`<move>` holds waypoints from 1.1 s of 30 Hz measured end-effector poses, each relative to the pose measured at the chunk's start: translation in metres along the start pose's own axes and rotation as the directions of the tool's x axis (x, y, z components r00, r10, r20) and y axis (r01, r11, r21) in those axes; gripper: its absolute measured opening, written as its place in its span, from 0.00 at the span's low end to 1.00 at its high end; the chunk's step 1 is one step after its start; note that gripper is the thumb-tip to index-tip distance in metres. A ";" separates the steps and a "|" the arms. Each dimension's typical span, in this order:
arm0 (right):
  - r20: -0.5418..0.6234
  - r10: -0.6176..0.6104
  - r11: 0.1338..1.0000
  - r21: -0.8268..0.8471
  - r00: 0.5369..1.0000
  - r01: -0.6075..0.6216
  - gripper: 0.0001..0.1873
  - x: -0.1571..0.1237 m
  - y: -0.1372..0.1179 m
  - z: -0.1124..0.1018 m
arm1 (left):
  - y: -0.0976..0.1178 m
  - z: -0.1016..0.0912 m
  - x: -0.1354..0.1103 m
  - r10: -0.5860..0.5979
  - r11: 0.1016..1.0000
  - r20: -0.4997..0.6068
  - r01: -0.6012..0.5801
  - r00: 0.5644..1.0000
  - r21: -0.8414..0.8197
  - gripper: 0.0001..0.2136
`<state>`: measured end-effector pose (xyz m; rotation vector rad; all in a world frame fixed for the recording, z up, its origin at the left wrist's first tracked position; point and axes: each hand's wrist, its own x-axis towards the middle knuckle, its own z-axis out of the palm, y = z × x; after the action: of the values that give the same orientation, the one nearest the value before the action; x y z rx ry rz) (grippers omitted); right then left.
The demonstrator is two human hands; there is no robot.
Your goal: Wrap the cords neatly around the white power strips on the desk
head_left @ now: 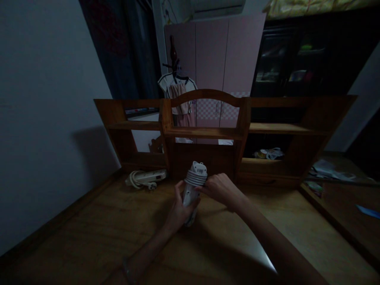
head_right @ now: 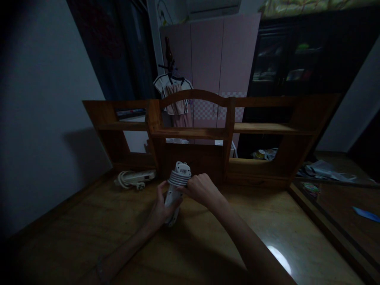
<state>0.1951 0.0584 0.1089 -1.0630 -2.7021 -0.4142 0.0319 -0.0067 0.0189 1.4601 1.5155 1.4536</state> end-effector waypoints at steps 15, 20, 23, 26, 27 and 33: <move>-0.097 0.011 0.999 0.035 0.995 -0.007 0.37 0.004 0.005 0.006 | 0.001 0.003 0.003 -0.007 1.000 -0.052 0.006 0.999 -0.025 0.39; -0.099 0.023 1.000 0.020 0.995 -0.021 0.37 0.004 0.001 0.006 | 0.010 0.002 0.000 -0.003 0.997 -0.062 -0.002 0.998 -0.071 0.40; -0.099 0.015 1.000 0.006 0.995 -0.014 0.37 0.004 -0.002 0.004 | 0.018 0.003 -0.003 0.047 0.988 -0.056 -0.055 0.997 -0.145 0.41; -0.100 0.015 1.000 -0.001 0.995 -0.015 0.38 0.003 -0.004 0.002 | 0.020 0.006 -0.005 0.047 0.979 -0.068 -0.060 0.997 -0.197 0.41; -0.099 0.016 1.000 -0.001 0.995 -0.016 0.38 0.003 -0.004 0.002 | 0.018 0.007 -0.004 0.038 0.976 -0.070 -0.052 0.997 -0.210 0.41; -0.089 0.051 0.999 -0.009 0.995 -0.052 0.37 0.002 -0.002 0.001 | 0.003 0.007 0.000 -0.014 0.980 -0.052 0.004 0.999 -0.201 0.39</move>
<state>0.1922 0.0586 0.1083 -1.0883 -2.5920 -0.4574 0.0389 -0.0052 0.0205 1.3018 1.3595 1.6016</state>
